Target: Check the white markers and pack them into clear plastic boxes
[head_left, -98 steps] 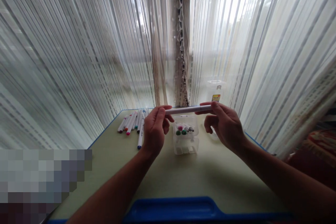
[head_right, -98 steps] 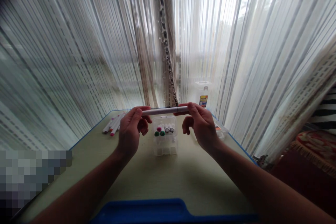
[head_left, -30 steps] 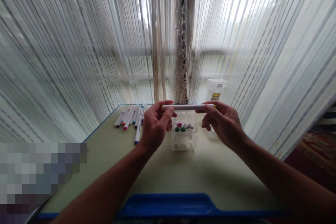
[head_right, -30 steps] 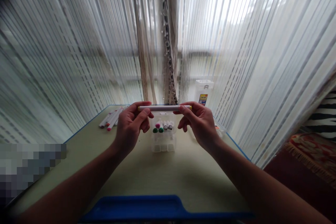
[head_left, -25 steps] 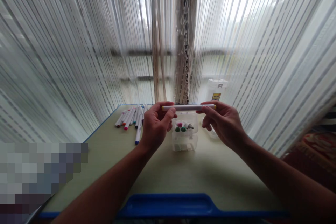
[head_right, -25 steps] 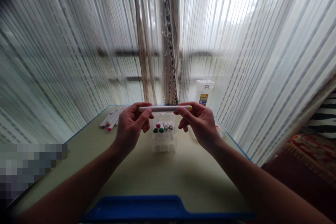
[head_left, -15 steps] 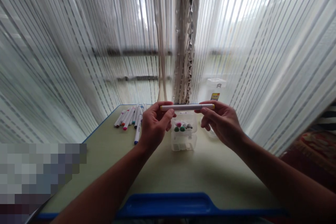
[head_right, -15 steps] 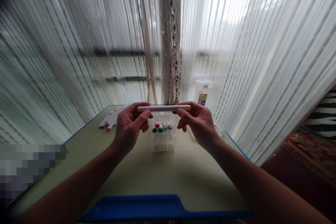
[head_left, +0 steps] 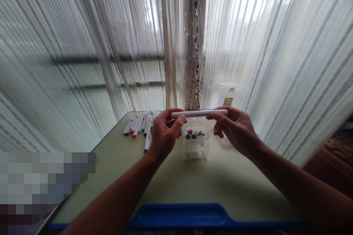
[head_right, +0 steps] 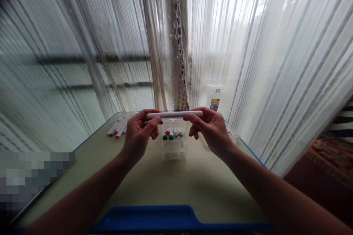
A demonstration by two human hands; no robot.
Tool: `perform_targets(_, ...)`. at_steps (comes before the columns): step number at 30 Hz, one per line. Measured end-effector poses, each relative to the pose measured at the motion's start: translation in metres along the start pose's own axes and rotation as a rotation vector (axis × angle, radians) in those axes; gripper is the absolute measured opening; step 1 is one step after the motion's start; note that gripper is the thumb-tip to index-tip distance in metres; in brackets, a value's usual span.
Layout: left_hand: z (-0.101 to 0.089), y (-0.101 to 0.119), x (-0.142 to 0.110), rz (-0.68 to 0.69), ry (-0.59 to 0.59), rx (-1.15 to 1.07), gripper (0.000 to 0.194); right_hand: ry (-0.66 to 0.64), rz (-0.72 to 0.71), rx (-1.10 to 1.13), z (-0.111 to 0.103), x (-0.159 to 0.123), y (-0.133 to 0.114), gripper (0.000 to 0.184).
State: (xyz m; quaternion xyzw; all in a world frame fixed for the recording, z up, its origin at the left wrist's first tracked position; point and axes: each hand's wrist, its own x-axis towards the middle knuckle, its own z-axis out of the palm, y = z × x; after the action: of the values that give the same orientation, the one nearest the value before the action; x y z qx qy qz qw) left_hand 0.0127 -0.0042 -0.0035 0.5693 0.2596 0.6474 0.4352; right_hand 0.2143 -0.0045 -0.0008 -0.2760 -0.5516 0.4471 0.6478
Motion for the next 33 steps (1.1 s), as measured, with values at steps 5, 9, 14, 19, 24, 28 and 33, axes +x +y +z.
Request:
perform_targets(5, -0.0011, -0.0020, -0.0002, 0.008, -0.013, -0.022, 0.017, -0.013, 0.036, 0.015, 0.0013, -0.0016, -0.0023, 0.027)
perform_targets(9, -0.0025, -0.0039, -0.0004, -0.005, -0.028, -0.026, 0.014, -0.020, 0.054, 0.019, 0.0012, -0.0028, -0.0029, 0.026)
perform_targets(14, -0.0016, -0.0033, 0.0003, 0.013, -0.019, -0.023, 0.012, -0.022, 0.043, 0.022, 0.0016, -0.0024, -0.0028, 0.025)
perform_targets(19, 0.0001, -0.0020, 0.0005, 0.021, -0.008, -0.024, 0.020, -0.006, 0.017, 0.029, 0.0020, -0.0010, -0.0019, 0.025)
perform_targets(24, 0.0002, -0.0023, 0.0011, 0.027, -0.001, -0.051, 0.024, 0.038, 0.023, 0.035, 0.0031, -0.0006, -0.0028, 0.024)
perform_targets(28, 0.0006, -0.0029, 0.0019, 0.027, 0.021, -0.065, 0.026, 0.054, 0.044, 0.039, 0.0042, -0.0004, -0.0039, 0.027)
perform_targets(33, 0.0004, -0.0037, 0.0020, 0.001, 0.036, -0.066, 0.028, 0.056, 0.065, 0.048, 0.0026, -0.0002, -0.0035, 0.027)
